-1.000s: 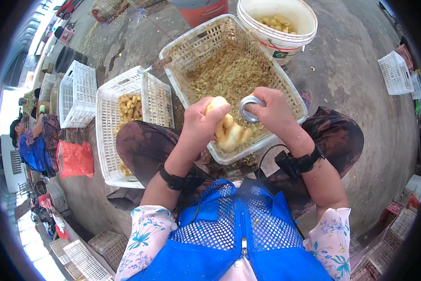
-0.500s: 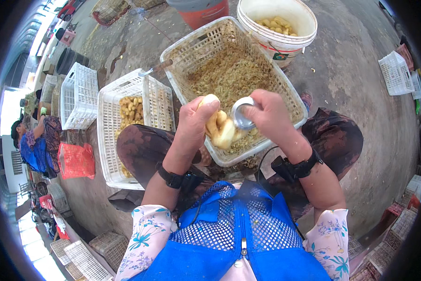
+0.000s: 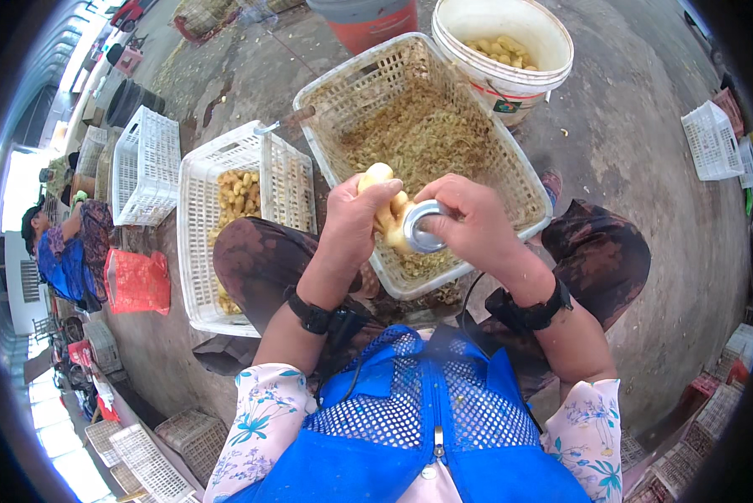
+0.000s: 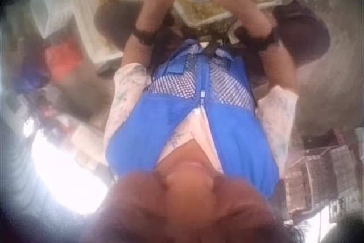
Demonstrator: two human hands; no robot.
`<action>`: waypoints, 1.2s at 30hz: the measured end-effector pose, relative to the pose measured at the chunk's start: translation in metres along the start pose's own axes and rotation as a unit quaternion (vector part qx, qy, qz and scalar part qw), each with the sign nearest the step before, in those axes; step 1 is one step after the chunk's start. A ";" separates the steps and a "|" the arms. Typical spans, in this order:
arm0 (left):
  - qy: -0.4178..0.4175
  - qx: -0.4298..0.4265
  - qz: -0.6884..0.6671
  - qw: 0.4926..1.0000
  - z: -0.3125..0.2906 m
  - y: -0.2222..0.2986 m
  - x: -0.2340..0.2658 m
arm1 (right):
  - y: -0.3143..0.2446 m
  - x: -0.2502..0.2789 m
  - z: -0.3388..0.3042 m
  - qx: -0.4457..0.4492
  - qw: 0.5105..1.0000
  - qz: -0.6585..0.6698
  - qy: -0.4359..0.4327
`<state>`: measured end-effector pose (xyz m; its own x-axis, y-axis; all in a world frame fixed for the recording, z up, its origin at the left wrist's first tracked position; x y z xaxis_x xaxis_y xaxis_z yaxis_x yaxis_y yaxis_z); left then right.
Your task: The person peels ginger roots by hand using a small circular metal scraper, depositing the peeled roots into a bucket and the skins into a basket.
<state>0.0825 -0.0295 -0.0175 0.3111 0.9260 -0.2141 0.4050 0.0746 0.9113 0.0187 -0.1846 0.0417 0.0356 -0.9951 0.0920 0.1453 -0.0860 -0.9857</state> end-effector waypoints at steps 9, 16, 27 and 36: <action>0.025 -0.022 0.106 0.994 0.006 -0.004 0.007 | 0.003 0.000 -0.001 -0.006 0.999 0.034 0.038; 0.022 -0.027 0.150 0.988 0.002 -0.002 0.002 | 0.016 0.005 0.009 0.042 0.996 -0.058 0.050; 0.029 -0.042 0.195 0.979 0.003 0.000 0.001 | 0.022 0.002 0.009 0.003 0.999 -0.044 0.022; 0.000 -0.041 -0.022 0.999 0.002 0.009 0.006 | 0.008 0.044 0.008 -0.023 0.989 -0.055 0.137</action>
<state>0.0897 -0.0242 -0.0108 0.2949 0.9208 -0.2554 0.3462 0.1461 0.9267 0.0292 -0.2291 0.0393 -0.2477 -0.9549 0.1635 0.0881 -0.1902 -0.9778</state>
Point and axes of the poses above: each hand's wrist, its own z-axis towards the middle knuckle, its own x-axis out of the back of the hand, y = z × x, the point moved 8 cm from there along z, towards the middle knuckle, and after that the axes turned 12 degrees about z, right-handed, at the moved point
